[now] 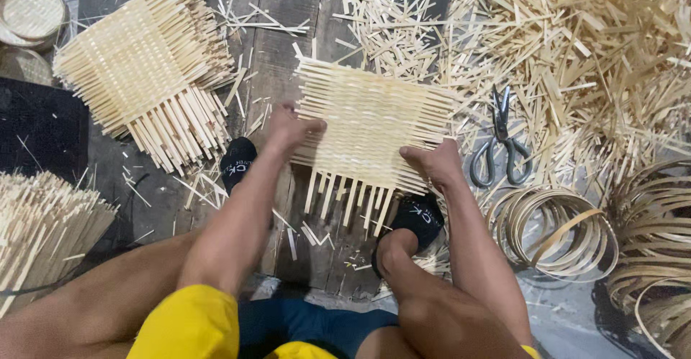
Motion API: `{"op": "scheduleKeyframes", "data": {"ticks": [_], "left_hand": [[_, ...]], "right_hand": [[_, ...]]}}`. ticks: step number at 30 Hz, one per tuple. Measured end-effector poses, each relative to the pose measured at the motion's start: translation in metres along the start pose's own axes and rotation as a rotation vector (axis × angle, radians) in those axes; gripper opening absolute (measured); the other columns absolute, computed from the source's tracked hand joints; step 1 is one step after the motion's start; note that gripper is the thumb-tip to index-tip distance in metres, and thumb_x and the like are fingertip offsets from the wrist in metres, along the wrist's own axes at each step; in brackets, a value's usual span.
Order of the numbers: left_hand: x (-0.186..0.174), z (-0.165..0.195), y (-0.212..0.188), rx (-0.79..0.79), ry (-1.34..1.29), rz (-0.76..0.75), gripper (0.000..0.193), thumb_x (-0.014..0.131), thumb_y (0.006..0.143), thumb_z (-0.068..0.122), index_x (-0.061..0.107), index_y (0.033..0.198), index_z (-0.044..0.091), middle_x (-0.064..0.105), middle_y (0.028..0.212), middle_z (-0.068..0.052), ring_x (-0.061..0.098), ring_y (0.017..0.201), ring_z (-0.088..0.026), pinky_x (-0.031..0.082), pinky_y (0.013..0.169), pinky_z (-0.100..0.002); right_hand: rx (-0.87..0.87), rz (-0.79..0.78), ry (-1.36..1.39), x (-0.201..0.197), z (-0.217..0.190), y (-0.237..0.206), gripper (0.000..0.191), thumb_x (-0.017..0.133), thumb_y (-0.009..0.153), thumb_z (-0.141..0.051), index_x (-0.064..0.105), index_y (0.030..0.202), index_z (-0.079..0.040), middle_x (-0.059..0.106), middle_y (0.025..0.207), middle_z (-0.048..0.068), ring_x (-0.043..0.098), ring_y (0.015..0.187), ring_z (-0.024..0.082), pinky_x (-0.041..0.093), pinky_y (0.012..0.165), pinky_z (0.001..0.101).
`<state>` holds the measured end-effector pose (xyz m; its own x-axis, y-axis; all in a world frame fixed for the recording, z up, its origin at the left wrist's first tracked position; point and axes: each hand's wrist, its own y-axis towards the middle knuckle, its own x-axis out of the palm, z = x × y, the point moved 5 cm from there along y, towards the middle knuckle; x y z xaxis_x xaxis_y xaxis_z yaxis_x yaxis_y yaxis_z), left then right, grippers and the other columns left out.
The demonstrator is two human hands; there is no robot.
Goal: The person sits on the floor and repeatedly places a circular bamboo frame onto a woven bamboo mat. They use scissors to trim the excess bamboo strips flush with the frame's edge, then remove the frame and set the finished piece aside. This process is repeated multiple times with new mats.
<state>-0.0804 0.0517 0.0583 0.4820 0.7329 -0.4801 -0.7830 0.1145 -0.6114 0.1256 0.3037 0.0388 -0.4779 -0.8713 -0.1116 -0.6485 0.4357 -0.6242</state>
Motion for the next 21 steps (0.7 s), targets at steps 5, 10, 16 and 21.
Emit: {"op": "scheduleKeyframes", "data": {"ticks": [5,10,16,21], "left_hand": [[0.007,-0.027,0.02,-0.061,-0.121,-0.231,0.052,0.089,0.071,0.007,0.069,0.118,-0.001,0.079,0.105,-0.014,0.077,0.087,-0.018,0.062,0.081,-0.03],[0.014,-0.037,0.027,-0.006,-0.222,-0.25,0.042,0.086,0.07,0.002,0.072,0.11,0.001,0.079,0.102,-0.01,0.076,0.085,-0.017,0.062,0.079,-0.03],[0.007,-0.023,0.01,-0.028,0.201,-0.003,0.08,0.093,0.075,0.018,0.048,0.138,0.0,0.067,0.129,-0.016,0.065,0.112,-0.02,0.049,0.101,-0.033],[0.06,0.029,-0.058,1.101,0.826,-0.086,0.087,0.081,0.087,0.035,0.036,0.154,0.002,0.03,0.157,-0.031,0.022,0.15,-0.046,0.018,0.121,-0.061]], "right_hand": [[-0.022,0.026,0.0,0.0,0.004,0.0,0.04,0.087,0.071,-0.004,0.073,0.108,0.004,0.078,0.098,0.012,0.072,0.078,0.017,0.06,0.071,0.0292],[0.062,0.046,0.106,0.001,0.005,-0.006,0.039,0.087,0.07,-0.003,0.074,0.106,0.004,0.079,0.097,0.013,0.075,0.078,0.018,0.062,0.071,0.0306],[0.001,0.073,0.144,0.003,0.0,-0.011,0.04,0.088,0.071,-0.002,0.072,0.107,0.005,0.078,0.098,0.014,0.076,0.08,0.018,0.063,0.071,0.0306],[-0.035,0.12,-0.091,0.003,-0.012,-0.013,0.039,0.09,0.071,-0.005,0.073,0.105,0.003,0.078,0.097,0.013,0.074,0.08,0.016,0.061,0.069,0.0298]]}}
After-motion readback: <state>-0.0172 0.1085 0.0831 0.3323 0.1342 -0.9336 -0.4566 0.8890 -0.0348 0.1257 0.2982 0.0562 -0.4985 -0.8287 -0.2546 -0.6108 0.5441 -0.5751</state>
